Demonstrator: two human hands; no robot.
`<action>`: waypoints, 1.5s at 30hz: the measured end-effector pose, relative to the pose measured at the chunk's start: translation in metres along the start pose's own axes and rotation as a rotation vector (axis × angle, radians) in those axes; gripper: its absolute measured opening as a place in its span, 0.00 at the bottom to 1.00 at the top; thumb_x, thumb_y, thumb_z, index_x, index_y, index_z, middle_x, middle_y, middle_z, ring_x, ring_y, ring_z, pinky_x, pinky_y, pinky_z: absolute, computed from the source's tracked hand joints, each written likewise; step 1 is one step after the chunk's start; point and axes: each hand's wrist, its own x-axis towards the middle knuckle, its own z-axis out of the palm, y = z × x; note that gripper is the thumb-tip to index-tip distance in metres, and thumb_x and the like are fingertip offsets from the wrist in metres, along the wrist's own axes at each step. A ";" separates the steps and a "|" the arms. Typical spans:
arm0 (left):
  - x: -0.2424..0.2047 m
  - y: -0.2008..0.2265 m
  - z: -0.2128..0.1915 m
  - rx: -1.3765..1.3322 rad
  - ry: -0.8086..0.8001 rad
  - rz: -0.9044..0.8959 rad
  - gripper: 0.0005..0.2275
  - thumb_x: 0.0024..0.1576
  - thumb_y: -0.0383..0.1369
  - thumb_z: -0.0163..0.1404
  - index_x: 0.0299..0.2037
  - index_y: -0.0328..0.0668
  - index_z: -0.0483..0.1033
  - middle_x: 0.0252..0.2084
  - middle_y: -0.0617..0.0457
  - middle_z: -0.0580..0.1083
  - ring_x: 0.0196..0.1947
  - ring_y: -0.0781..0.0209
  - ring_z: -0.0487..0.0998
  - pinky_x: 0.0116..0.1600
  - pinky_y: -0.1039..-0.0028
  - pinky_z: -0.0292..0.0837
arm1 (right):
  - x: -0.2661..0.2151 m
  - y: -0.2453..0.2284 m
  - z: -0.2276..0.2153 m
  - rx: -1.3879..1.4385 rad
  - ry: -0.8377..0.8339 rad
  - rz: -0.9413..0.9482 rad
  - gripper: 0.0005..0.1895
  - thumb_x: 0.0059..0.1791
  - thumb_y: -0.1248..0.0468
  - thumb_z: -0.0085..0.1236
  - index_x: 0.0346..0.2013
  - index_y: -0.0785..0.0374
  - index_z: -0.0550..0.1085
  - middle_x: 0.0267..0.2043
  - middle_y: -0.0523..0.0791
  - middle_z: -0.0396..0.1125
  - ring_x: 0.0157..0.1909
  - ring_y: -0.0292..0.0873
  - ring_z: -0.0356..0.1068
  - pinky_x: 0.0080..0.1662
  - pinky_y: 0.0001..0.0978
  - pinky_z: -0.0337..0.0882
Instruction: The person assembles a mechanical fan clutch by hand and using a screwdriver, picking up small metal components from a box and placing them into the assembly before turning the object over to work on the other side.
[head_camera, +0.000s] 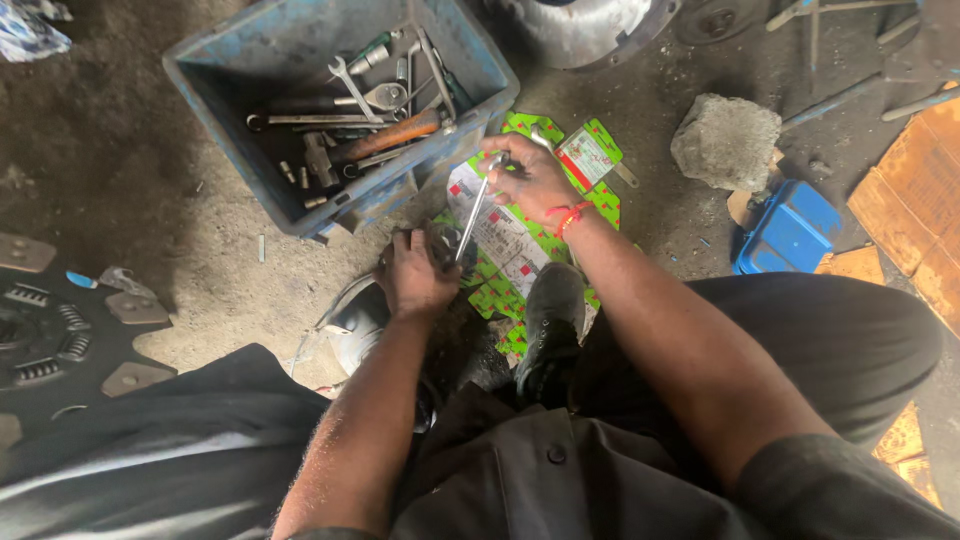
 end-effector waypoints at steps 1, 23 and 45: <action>0.000 0.002 0.000 -0.026 -0.005 -0.014 0.40 0.44 0.48 0.65 0.67 0.50 0.60 0.64 0.45 0.60 0.66 0.42 0.59 0.66 0.33 0.50 | 0.000 -0.001 0.003 0.015 -0.030 -0.047 0.15 0.53 0.68 0.56 0.55 0.60 0.71 0.45 0.42 0.72 0.39 0.31 0.71 0.37 0.24 0.75; 0.027 0.009 -0.011 0.122 -0.160 0.269 0.38 0.46 0.53 0.64 0.64 0.43 0.66 0.66 0.41 0.64 0.68 0.42 0.62 0.71 0.56 0.60 | -0.019 -0.016 0.038 0.214 0.148 0.196 0.11 0.52 0.55 0.52 0.45 0.57 0.69 0.37 0.39 0.71 0.38 0.36 0.73 0.33 0.34 0.73; 0.019 -0.004 -0.018 -0.027 -0.024 0.360 0.39 0.41 0.47 0.66 0.64 0.44 0.66 0.62 0.40 0.65 0.64 0.40 0.63 0.64 0.52 0.65 | -0.023 -0.001 0.048 0.448 0.108 0.094 0.19 0.53 0.46 0.52 0.27 0.55 0.68 0.27 0.41 0.63 0.33 0.43 0.70 0.33 0.38 0.69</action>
